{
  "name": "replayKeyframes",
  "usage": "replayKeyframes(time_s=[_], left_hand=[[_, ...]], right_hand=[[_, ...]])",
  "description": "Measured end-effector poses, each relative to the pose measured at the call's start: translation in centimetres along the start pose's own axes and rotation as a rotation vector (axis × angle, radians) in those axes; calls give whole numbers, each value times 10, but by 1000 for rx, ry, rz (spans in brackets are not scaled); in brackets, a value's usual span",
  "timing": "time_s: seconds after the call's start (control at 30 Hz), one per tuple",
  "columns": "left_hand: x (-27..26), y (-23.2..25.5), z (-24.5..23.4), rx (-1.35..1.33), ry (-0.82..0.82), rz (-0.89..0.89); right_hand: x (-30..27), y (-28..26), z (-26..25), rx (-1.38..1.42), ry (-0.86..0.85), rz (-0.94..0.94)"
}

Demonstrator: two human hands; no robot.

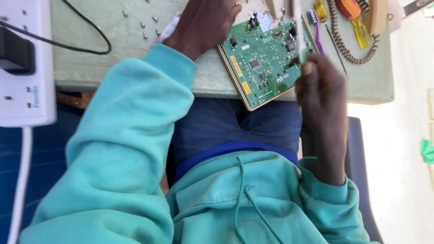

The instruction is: The person is cleaning a green circuit board using a toothbrush, cotton swabs, and a bottle of cleaning solution.

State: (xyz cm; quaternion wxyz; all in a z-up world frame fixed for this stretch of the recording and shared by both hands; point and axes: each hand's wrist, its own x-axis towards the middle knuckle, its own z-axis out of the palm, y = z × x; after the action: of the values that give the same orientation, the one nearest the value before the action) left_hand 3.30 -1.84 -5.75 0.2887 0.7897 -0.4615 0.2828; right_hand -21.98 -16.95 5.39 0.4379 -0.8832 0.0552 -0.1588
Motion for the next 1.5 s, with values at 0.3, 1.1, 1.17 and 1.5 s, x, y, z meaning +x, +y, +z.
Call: replayKeyframes(time_s=[0.3,1.1,1.17,1.5], left_hand=[[3,51,-57,-3,99,-232],[-57,173,-104,13,-294,-308],[-53,173,-108,11,-316,-295],[-55,179,-106,-1,-338,-349]], right_hand=[[-12,-4,-6,-97,-90,-45],[22,4,33,-213,-117,-99],[16,-8,13,-11,-139,-73],[12,2,28,-153,-75,-62]])
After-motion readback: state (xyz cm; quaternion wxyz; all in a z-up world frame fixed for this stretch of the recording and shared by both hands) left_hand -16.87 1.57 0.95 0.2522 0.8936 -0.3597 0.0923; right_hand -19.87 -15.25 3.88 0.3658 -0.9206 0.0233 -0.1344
